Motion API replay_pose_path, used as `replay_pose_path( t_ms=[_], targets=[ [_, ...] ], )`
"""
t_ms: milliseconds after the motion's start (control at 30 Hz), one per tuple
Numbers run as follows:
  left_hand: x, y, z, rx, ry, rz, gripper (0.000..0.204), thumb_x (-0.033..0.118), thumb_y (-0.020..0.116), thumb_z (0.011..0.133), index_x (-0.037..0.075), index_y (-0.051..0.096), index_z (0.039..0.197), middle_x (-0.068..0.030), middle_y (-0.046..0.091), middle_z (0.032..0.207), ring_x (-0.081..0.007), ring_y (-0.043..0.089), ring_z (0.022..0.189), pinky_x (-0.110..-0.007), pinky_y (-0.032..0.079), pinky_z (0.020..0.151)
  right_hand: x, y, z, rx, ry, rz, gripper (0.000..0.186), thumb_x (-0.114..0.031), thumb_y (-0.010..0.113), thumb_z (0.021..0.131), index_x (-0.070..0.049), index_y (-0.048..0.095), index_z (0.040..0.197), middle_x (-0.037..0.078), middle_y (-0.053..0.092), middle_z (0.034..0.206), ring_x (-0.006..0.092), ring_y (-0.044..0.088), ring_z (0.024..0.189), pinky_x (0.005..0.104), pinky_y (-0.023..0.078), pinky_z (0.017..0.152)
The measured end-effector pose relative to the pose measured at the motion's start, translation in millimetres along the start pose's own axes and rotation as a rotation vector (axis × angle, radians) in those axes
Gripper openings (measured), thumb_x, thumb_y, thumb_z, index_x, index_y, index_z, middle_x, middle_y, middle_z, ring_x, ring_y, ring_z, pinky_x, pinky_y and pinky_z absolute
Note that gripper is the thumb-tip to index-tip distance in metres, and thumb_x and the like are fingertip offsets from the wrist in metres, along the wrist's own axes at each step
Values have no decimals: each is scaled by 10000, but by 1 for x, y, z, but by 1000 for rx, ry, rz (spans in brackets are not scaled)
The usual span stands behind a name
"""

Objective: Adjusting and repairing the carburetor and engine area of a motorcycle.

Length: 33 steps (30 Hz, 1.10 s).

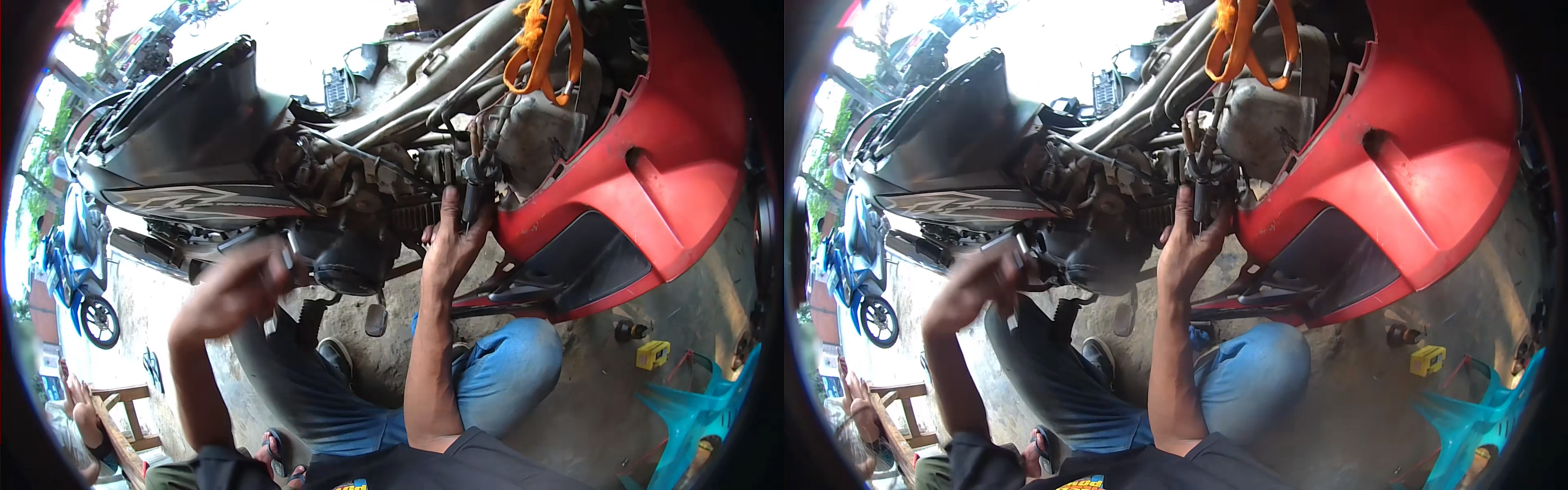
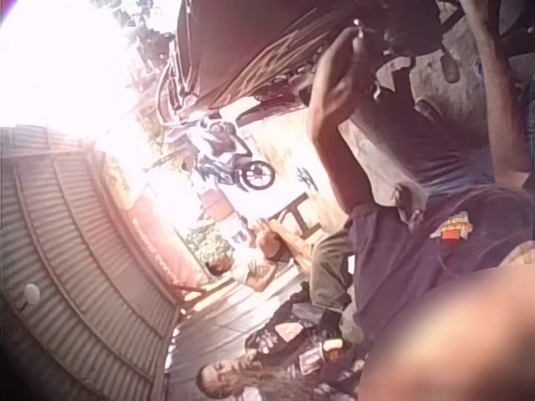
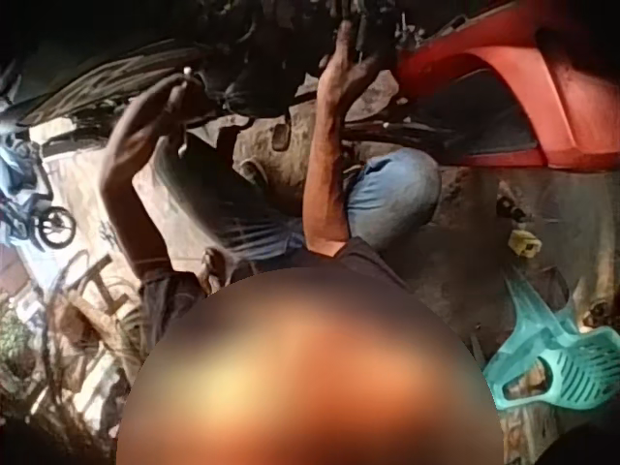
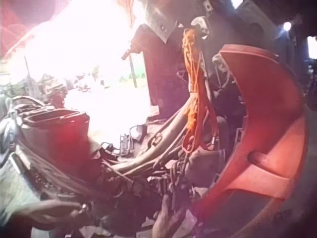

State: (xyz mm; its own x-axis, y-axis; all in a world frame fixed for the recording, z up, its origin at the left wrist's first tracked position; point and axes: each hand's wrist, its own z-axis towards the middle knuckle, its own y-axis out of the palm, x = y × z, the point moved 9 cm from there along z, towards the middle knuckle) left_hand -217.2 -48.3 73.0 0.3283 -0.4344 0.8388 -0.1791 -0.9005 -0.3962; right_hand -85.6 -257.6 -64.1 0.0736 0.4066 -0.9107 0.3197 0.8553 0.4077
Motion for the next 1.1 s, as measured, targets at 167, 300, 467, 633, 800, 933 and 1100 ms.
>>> replay_pose_path(
  t_ms=[167, 300, 467, 633, 800, 933, 1100],
  targets=[
    [89, -80, 77, 527, 240, -37, 532, 502, 515, 975, 21, 598, 1185, -1, 591, 849, -58, 544, 704, -214, 466, 615, 6, 3, -3, 58, -13, 46, 497, -273, 642, 947, -87, 440, 1362, 30, 560, 903, 65, 393, 484, 232, 378, 412],
    [117, -92, 150, 525, 529, 72, 442, 492, 480, 993, 98, 637, 1118, 0, 547, 912, -68, 488, 749, -227, 425, 661, 20, 11, -13, 97, 31, 114, 528, -311, 648, 941, -77, 439, 1366, 9, 522, 797, 64, 396, 487, 229, 351, 424],
    [99, -79, 219, 431, 624, -185, 488, 447, 495, 998, -12, 658, 1025, -34, 598, 710, -100, 511, 534, -272, 458, 516, 15, 16, -14, 74, -58, 64, 543, -336, 637, 944, -56, 448, 1369, 43, 565, 917, 77, 455, 550, 220, 349, 428],
    [100, -76, 228, 546, 680, -258, 386, 374, 601, 941, 18, 726, 861, -40, 639, 642, -124, 564, 569, -299, 475, 527, 21, 0, -5, 89, -75, -1, 539, -377, 629, 942, -47, 493, 1346, 54, 617, 980, 68, 486, 567, 207, 354, 419],
    [95, -70, 226, 438, 663, -282, 455, 483, 504, 965, 52, 639, 1024, -60, 632, 866, -130, 561, 638, -304, 460, 623, 21, 4, -9, 137, 33, -167, 538, -357, 635, 943, -33, 482, 1345, 82, 600, 1070, 117, 566, 749, 227, 445, 495],
    [81, -69, 243, 379, 653, -477, 424, 416, 579, 962, 0, 664, 956, -60, 640, 782, -111, 553, 583, -252, 435, 527, 6, 10, -2, 74, -407, -335, 576, -300, 649, 938, -14, 434, 1389, 145, 504, 1344, 225, 530, 1160, 335, 438, 949],
    [85, -50, 256, 352, 634, -460, 394, 374, 599, 962, 2, 651, 846, -31, 592, 696, -91, 506, 529, -246, 405, 494, -1, -14, 5, 12, -313, -354, 607, -313, 658, 927, -34, 421, 1411, 171, 485, 1369, 291, 438, 1291, 396, 327, 1079]
  ],
)
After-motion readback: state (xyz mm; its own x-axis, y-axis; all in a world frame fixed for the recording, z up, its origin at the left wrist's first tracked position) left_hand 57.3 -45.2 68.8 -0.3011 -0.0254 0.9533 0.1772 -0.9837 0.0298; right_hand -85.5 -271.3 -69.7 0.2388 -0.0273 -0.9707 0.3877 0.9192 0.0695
